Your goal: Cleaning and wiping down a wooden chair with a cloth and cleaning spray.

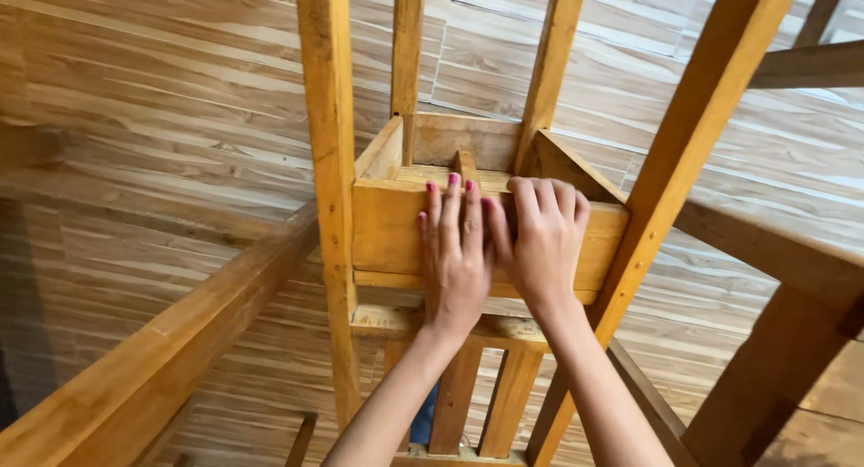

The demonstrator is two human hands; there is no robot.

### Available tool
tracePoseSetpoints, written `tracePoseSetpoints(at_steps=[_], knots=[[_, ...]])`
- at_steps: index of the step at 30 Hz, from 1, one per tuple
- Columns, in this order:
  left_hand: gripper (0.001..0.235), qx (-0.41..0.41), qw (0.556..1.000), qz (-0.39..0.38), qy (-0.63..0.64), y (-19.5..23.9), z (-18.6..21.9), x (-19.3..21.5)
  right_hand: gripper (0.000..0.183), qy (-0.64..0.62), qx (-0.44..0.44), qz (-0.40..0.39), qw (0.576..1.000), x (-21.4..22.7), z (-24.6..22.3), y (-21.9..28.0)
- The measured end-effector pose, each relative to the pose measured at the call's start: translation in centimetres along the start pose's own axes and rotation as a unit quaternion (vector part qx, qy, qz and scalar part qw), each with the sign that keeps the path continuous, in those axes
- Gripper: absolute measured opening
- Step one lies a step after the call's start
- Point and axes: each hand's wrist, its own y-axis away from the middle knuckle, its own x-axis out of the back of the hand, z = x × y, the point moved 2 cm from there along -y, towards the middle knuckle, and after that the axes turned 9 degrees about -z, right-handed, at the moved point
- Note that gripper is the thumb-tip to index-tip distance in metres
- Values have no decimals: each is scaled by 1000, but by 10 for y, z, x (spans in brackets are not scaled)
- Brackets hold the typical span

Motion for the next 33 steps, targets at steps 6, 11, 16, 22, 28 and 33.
tracePoseSetpoints(at_steps=[6,11,16,22,28,33], knots=[[70,-44,990,-28,132,-6,-1,20,36,-13,26,15,999,-12,3,14],[68,-71,986,-47,142,-22,-3,30,40,27,36,18,999,-17,4,-2],[59,-105,982,-33,156,-42,-16,30,47,29,18,11,999,-22,-4,-18],[53,-153,981,-35,112,-63,-24,35,56,40,-12,-17,999,-30,-5,-35],[52,-133,979,-45,147,-84,-21,36,59,23,-17,-28,999,-30,2,-52],[46,-114,972,3,203,-111,-15,43,53,-41,-23,-1,999,-27,8,-74]])
